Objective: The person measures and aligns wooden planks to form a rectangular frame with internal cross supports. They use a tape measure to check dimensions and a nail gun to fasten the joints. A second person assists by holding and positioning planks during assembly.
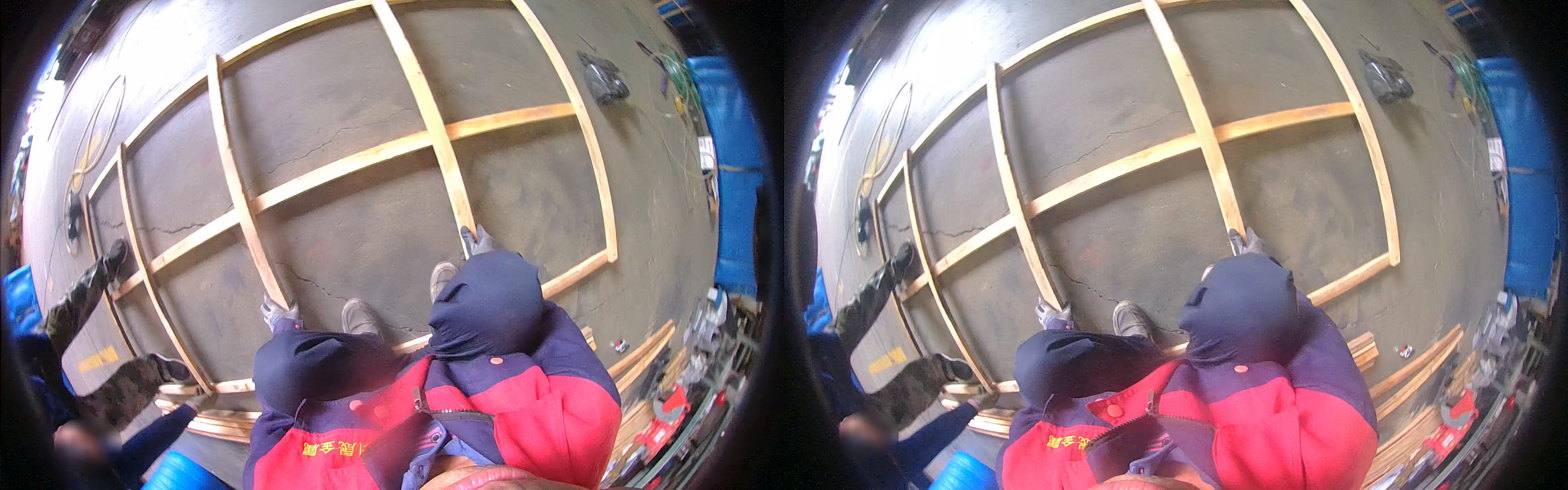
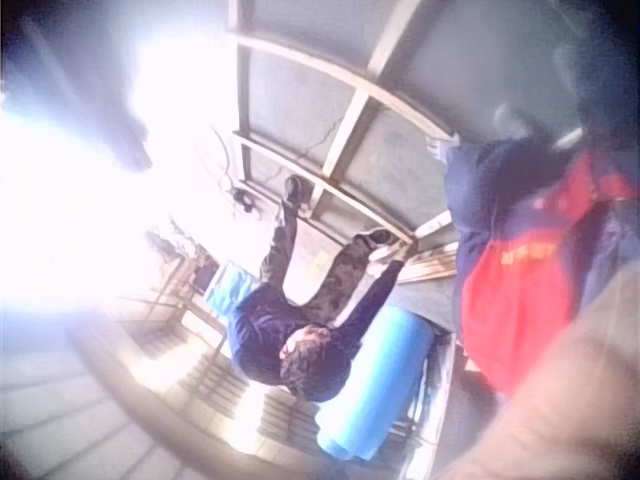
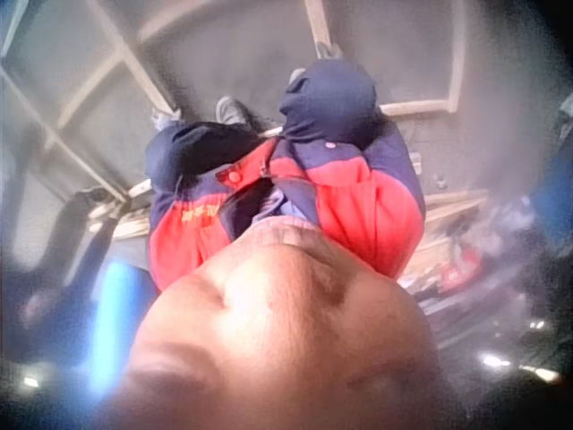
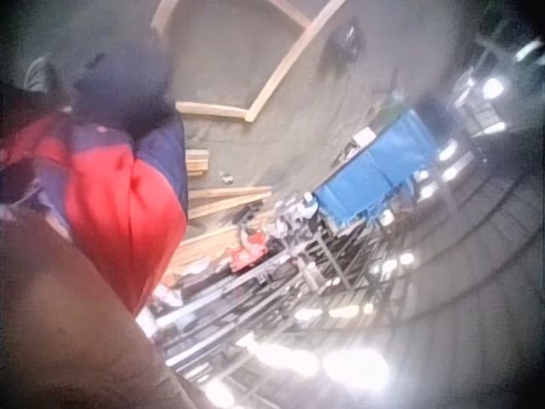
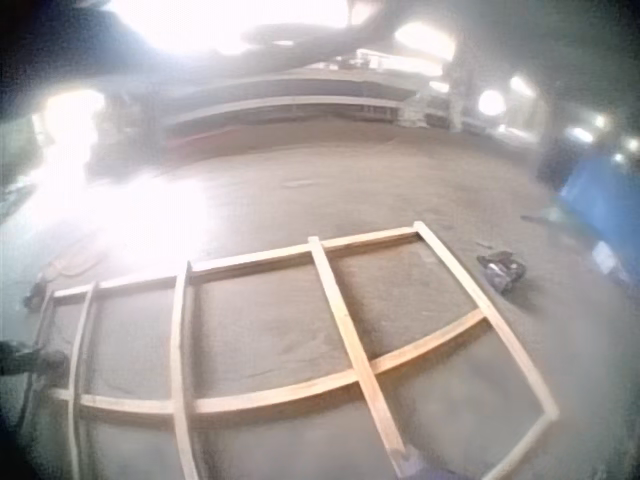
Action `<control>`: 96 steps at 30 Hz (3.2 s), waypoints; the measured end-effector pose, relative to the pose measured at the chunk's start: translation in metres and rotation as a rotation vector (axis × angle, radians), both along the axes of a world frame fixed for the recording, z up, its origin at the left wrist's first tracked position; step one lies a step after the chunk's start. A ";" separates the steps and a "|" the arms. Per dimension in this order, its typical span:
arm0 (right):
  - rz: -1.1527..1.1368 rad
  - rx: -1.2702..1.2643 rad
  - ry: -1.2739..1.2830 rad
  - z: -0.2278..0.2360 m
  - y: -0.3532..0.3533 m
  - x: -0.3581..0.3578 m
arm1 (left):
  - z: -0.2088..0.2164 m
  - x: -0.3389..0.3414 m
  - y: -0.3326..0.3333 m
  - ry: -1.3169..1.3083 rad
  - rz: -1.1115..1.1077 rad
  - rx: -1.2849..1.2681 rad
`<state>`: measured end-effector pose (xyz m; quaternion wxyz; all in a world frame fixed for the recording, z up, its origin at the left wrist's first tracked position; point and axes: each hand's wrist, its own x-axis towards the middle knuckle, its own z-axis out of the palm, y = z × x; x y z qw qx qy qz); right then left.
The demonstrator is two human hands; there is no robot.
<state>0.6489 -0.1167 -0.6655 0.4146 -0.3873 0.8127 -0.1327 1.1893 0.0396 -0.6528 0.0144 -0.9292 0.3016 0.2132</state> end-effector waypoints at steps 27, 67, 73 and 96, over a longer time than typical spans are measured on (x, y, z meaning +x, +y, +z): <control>0.213 0.182 -0.005 0.070 0.233 -0.070 | -0.033 0.058 0.010 0.038 -0.215 0.150; 0.280 0.063 0.296 0.121 0.116 -0.158 | 0.040 -0.007 0.111 0.204 -0.067 -0.137; 0.328 0.101 0.323 0.128 0.104 -0.159 | 0.058 -0.055 0.247 -0.021 0.635 0.106; 0.297 0.103 0.253 0.107 0.073 -0.080 | -0.002 -0.010 0.192 0.319 0.777 -0.337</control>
